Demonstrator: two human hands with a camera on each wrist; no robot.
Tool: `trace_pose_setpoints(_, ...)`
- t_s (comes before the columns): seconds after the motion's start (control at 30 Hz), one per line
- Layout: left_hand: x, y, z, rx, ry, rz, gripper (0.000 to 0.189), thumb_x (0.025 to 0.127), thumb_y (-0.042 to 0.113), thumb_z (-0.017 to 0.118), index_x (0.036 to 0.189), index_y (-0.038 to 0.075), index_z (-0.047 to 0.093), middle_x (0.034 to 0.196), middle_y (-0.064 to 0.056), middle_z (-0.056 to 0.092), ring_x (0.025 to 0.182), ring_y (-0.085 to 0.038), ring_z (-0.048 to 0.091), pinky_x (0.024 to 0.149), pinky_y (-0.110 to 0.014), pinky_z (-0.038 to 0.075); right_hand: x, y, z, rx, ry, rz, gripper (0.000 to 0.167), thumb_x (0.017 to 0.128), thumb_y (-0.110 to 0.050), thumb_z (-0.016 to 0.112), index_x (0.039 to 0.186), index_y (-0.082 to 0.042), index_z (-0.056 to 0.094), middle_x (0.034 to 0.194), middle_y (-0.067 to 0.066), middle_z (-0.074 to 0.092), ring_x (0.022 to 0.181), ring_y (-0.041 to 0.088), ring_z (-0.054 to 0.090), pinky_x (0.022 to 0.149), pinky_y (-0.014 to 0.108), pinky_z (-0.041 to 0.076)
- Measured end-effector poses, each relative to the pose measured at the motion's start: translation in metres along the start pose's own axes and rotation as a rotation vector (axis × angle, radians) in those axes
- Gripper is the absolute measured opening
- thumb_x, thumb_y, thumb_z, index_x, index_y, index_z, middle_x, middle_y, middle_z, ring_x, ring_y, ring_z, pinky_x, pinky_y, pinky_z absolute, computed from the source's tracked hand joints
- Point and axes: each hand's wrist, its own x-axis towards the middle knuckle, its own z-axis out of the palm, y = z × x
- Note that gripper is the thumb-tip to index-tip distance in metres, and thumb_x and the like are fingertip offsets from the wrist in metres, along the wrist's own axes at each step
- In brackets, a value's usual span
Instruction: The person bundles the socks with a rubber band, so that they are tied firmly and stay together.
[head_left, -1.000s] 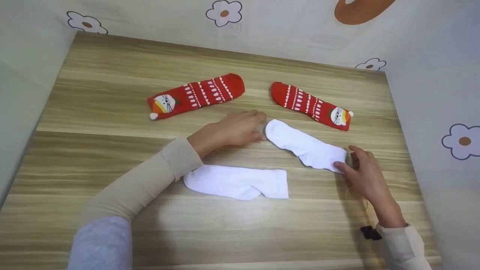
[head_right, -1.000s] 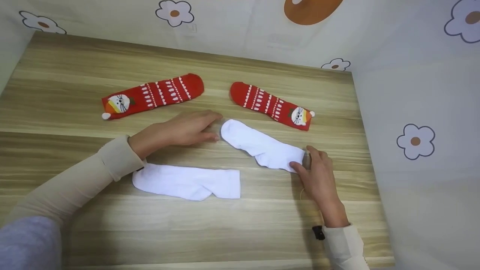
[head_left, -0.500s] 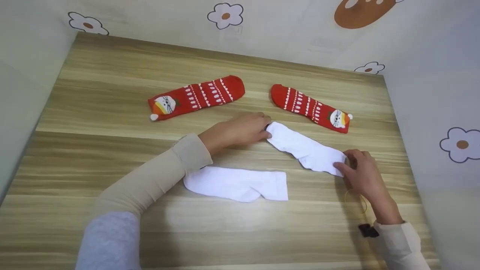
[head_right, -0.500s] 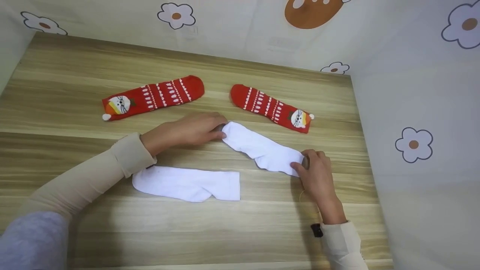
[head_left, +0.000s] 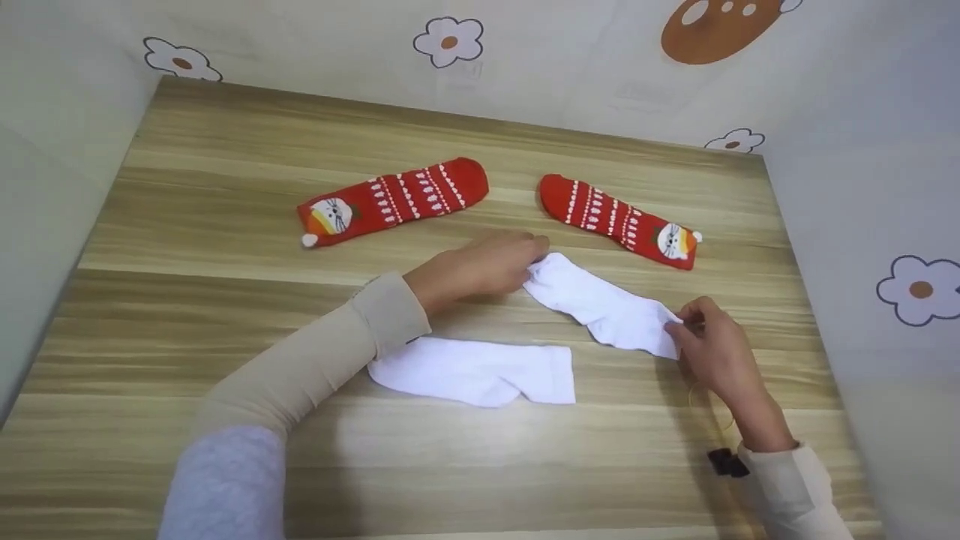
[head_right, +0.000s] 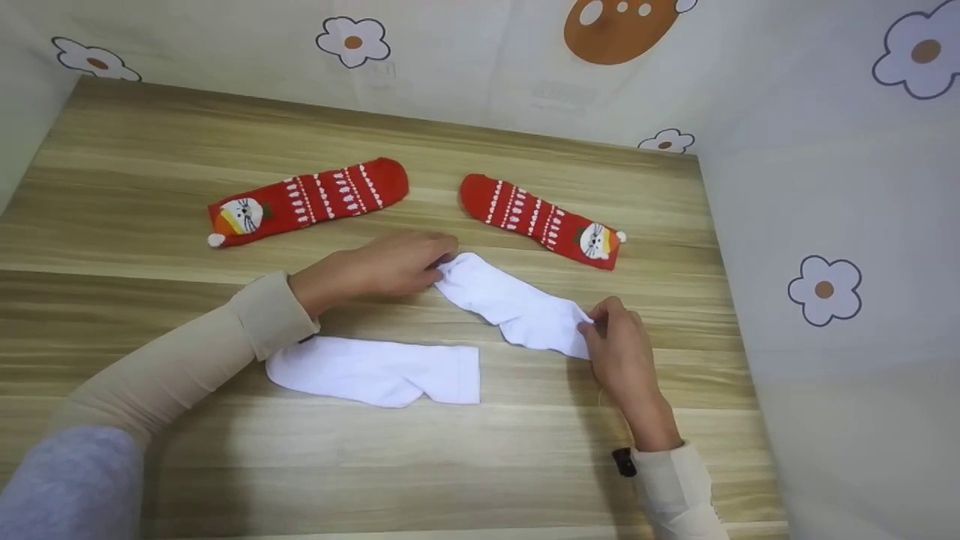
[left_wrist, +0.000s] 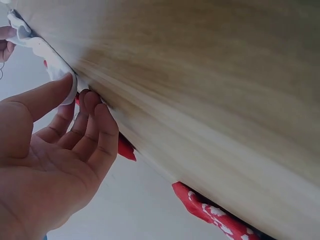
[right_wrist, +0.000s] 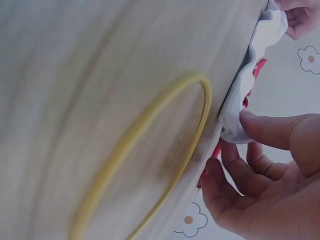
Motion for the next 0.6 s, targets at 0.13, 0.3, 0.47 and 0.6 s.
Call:
trace_pose_setpoints(0.13,-0.007,-0.005,-0.001,-0.052,0.03,-0.006,0.038,0.103,0.022,0.06,0.14,0.014,0.055,0.125,-0.005,0.067,0.113,-0.022,0.062,0.1,-0.036,0.053,-0.003,-0.003,0.002,0.016,0.057,-0.03,0.023,0.103,-0.021,0.062,0.117,-0.003,0.057,0.112,0.02,0.066,0.098,0.03,0.06,0.081,0.033,0.05)
trace_pose_setpoints(0.3,-0.018,-0.017,-0.003,-0.113,0.106,0.024,0.011,0.102,0.017,0.06,0.113,0.013,0.063,0.093,-0.003,0.063,0.089,-0.021,0.059,0.08,-0.032,0.049,-0.003,-0.007,0.003,0.052,0.12,-0.07,0.022,0.103,-0.022,0.063,0.114,-0.004,0.057,0.106,0.017,0.068,0.095,0.027,0.06,0.076,0.02,0.045)
trace_pose_setpoints(0.47,-0.029,-0.027,-0.007,-0.183,0.156,0.048,0.004,0.099,0.015,0.064,0.096,0.014,0.063,0.085,-0.004,0.061,0.086,-0.022,0.058,0.077,-0.032,0.046,-0.002,-0.01,0.006,0.109,0.183,-0.103,0.021,0.102,-0.02,0.066,0.111,-0.003,0.058,0.097,0.014,0.069,0.087,0.02,0.058,0.072,0.015,0.042)
trace_pose_setpoints(0.6,-0.039,-0.032,-0.014,-0.251,0.159,0.011,0.007,0.097,0.02,0.071,0.093,0.017,0.065,0.091,-0.001,0.065,0.093,-0.021,0.06,0.083,-0.034,0.049,0.0,-0.012,0.007,0.164,0.211,-0.135,0.021,0.101,-0.02,0.068,0.109,-0.003,0.058,0.092,0.012,0.068,0.079,0.01,0.055,0.068,0.014,0.043)
